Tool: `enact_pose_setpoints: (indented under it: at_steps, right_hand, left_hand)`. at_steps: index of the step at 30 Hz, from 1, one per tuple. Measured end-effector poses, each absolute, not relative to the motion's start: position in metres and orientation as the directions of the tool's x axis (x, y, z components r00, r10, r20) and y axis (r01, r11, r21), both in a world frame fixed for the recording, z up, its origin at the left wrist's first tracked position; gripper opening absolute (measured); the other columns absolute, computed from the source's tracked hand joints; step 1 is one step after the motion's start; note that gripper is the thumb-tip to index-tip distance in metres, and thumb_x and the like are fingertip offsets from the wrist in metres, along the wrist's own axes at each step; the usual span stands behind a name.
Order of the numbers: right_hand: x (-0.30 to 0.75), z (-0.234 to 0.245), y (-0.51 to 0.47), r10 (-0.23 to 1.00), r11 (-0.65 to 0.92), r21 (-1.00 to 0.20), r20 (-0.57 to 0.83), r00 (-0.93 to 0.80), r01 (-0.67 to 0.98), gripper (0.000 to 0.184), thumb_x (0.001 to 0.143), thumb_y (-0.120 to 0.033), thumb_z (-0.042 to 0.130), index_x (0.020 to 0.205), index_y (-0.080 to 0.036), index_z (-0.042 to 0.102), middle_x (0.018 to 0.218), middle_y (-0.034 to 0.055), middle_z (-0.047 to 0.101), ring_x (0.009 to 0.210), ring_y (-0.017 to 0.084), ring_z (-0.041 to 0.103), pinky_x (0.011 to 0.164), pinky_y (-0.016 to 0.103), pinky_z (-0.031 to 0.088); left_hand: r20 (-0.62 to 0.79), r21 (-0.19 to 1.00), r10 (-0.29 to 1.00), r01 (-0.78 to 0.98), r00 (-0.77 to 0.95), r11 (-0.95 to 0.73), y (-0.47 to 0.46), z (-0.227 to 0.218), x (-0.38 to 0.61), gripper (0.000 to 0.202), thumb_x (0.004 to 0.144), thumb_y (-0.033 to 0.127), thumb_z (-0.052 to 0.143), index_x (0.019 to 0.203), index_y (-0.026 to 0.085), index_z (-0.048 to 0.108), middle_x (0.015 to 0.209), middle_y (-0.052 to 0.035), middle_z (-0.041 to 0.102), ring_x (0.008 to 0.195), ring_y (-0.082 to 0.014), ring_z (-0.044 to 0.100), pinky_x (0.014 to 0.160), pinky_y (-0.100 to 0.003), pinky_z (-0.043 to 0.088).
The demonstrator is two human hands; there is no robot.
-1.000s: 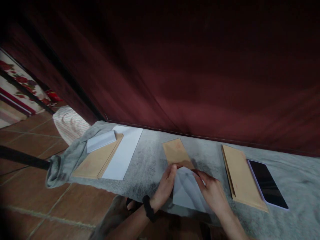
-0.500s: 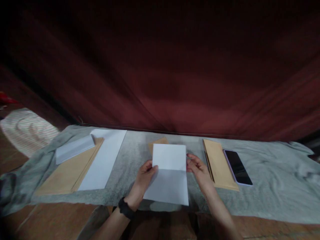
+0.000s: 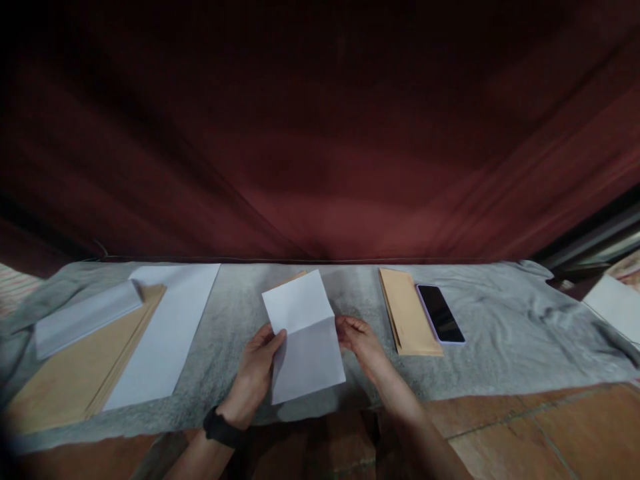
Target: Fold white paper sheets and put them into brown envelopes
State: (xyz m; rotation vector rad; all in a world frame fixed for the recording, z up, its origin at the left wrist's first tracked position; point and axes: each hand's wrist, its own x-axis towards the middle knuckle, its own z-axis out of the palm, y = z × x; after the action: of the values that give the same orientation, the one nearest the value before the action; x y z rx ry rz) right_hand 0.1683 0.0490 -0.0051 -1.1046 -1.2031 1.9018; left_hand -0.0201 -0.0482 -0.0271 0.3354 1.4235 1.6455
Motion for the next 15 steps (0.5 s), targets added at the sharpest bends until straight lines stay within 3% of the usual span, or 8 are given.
enact_pose_setpoints:
  at_steps: [3, 9, 15]
  right_hand:
    - [0.167, -0.005, 0.048, 0.830, -0.397, -0.916, -0.329, -0.451, -0.061, 0.042, 0.062, -0.059, 0.085, 0.081, -0.023, 0.074, 0.072, 0.0022, 0.072, 0.067, 0.020, 0.065, 0.061, 0.030, 0.050]
    - [0.166, 0.001, 0.045, 0.852, -0.356, -0.923, -0.255, -0.458, -0.148, 0.041, 0.065, -0.052, 0.085, 0.095, -0.026, 0.076, 0.093, 0.0037, 0.076, 0.083, 0.022, 0.069, 0.073, 0.032, 0.052]
    - [0.161, 0.007, 0.039, 0.808, -0.405, -0.900, -0.270, -0.523, -0.161, 0.042, 0.072, -0.055, 0.082, 0.095, -0.020, 0.077, 0.083, 0.0045, 0.074, 0.073, 0.019, 0.067, 0.070, 0.031, 0.051]
  left_hand:
    - [-0.345, 0.882, 0.769, -0.465, -0.538, 0.071, -0.049, -0.030, -0.019, 0.043, 0.062, 0.035, 0.082, 0.100, 0.017, 0.073, 0.091, -0.0041, 0.076, 0.076, -0.0164, 0.067, 0.070, -0.026, 0.050]
    - [-0.311, 0.906, 0.784, -0.417, -0.537, 0.073, -0.048, -0.028, -0.018, 0.038, 0.064, 0.031, 0.079, 0.099, 0.016, 0.075, 0.095, -0.0054, 0.077, 0.081, -0.0169, 0.067, 0.078, -0.027, 0.051]
    - [-0.312, 0.914, 0.763, -0.397, -0.566, 0.079, -0.046, -0.032, -0.017, 0.032, 0.066, 0.030, 0.076, 0.095, 0.017, 0.074, 0.098, -0.0067, 0.076, 0.083, -0.0176, 0.066, 0.077, -0.027, 0.050]
